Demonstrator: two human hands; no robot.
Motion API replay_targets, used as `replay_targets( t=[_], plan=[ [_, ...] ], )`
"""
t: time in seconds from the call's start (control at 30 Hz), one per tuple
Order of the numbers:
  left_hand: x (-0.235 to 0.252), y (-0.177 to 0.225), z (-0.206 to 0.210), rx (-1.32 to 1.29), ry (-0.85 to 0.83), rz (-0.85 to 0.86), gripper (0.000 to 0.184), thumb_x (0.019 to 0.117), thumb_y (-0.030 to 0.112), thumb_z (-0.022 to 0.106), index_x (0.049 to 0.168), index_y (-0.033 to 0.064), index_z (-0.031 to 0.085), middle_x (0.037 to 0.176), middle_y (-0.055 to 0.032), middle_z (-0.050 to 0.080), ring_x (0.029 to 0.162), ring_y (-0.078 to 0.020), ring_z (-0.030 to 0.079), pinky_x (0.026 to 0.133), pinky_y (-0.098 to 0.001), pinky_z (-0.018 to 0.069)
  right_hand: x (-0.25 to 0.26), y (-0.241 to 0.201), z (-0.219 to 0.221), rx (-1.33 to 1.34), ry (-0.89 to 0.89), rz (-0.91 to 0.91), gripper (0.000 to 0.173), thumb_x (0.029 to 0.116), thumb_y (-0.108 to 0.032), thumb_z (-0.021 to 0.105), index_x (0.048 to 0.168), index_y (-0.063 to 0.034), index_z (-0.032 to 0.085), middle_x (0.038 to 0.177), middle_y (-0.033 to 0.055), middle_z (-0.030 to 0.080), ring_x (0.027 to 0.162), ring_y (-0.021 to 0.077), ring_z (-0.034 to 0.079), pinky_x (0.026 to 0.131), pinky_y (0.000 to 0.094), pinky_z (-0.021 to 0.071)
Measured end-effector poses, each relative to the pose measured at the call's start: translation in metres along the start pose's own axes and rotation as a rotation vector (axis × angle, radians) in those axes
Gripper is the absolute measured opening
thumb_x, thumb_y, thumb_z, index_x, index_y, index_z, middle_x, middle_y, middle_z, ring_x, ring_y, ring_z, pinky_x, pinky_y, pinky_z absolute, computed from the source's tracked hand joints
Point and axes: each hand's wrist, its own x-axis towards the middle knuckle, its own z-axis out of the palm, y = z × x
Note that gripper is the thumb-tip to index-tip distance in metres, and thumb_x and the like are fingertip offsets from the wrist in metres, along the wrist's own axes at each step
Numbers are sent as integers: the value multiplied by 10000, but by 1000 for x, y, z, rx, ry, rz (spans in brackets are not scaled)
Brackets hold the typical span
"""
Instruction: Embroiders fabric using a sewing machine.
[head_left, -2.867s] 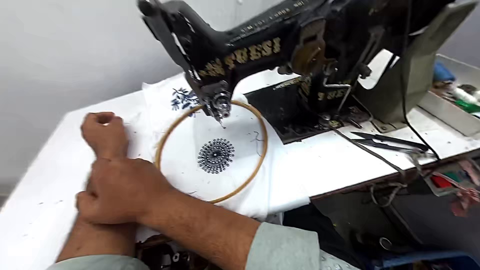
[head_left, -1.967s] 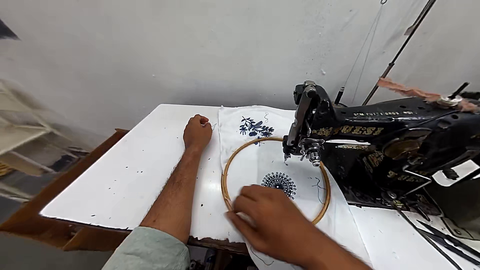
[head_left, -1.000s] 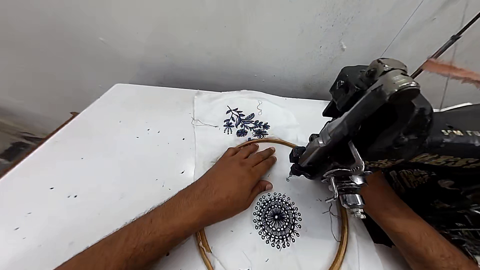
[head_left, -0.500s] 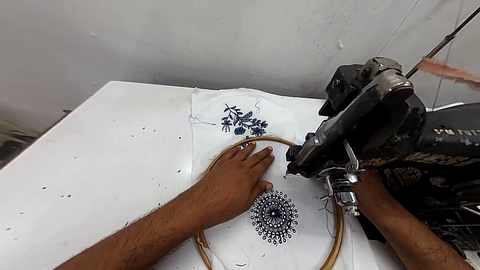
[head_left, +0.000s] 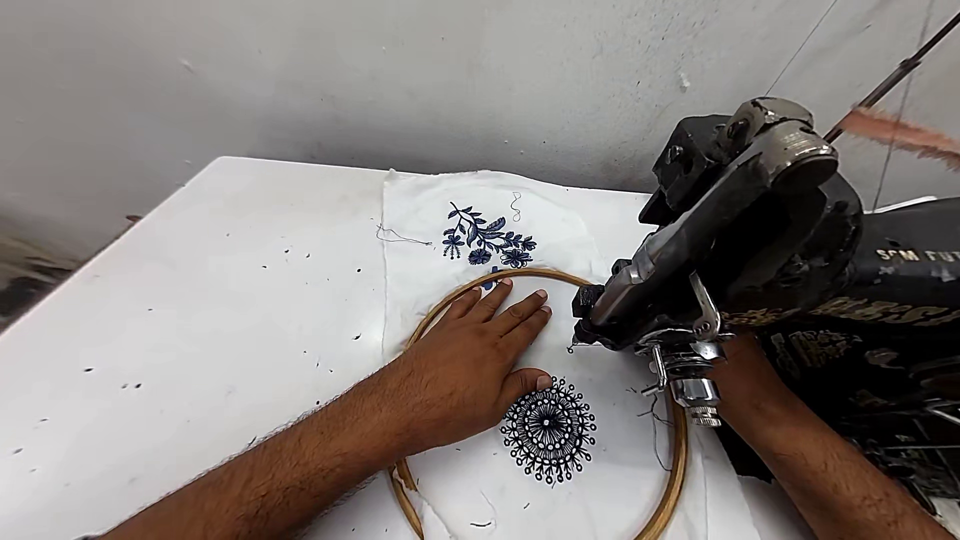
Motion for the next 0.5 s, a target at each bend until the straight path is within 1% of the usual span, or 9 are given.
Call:
replay_targets(
  t=[0.03,0.07,0.1,0.13,0.17,0.2,0.33,0.4,0.5],
  plan=[
    [0,0,0,0,-10,-2,687,1061,592,298,1583,165,426,1668,5,350,1558,-270,273,1249,-549,225,0,1,1,-21,13,-35,110,853,-72,676,925,10,683,824,130,661,791,182,655,707,348,514],
    [-1,0,0,0,-14,-3,692,1061,593,295,1586,160,421,1672,2,342,1561,-272,267,1251,-551,220,0,2,1,-29,14,-47,120,859,-91,672,936,0,683,835,122,662,805,175,656,715,340,516],
    [-1,1,0,-3,-15,-3,695,1061,591,294,1587,154,418,1673,-2,339,1561,-275,267,1250,-556,220,1,1,0,-35,11,-46,131,861,-120,668,950,-24,684,849,97,666,818,144,654,728,310,519],
    [-1,1,0,-4,-11,-5,693,1063,589,293,1584,152,423,1671,-4,344,1558,-278,274,1248,-558,227,1,-1,-2,-26,3,-27,132,866,-106,676,959,-13,683,858,107,666,820,147,652,734,316,517],
    [-1,1,1,-2,-5,-6,689,1064,587,291,1581,152,429,1667,-6,352,1554,-282,286,1243,-560,240,1,-6,-4,-9,-7,1,127,866,-55,688,958,31,676,858,148,662,812,187,648,733,360,509],
    [-1,1,1,-2,-2,-7,685,1065,583,291,1580,154,430,1666,-7,355,1552,-283,289,1241,-559,245,1,-8,-4,-15,-8,15,123,861,-39,689,953,41,672,852,155,657,804,194,646,727,368,507],
    [-1,2,1,-4,0,-7,678,1067,575,293,1581,153,429,1665,-7,357,1554,-281,286,1246,-552,240,1,-6,-2,-21,10,-1,112,857,-40,668,941,34,666,837,138,648,799,170,638,719,341,501],
    [-1,2,0,-5,-9,-9,680,1067,578,289,1585,158,422,1668,0,350,1559,-274,274,1250,-549,231,1,-5,-1,11,11,25,101,866,-46,668,942,20,665,837,121,643,799,148,629,724,324,496],
    [-1,2,1,-3,4,-9,681,1065,583,289,1580,162,433,1662,0,363,1556,-278,279,1248,-551,234,1,-3,0,19,26,12,101,868,-53,670,942,14,674,839,121,652,801,147,638,722,322,503]
  ],
)
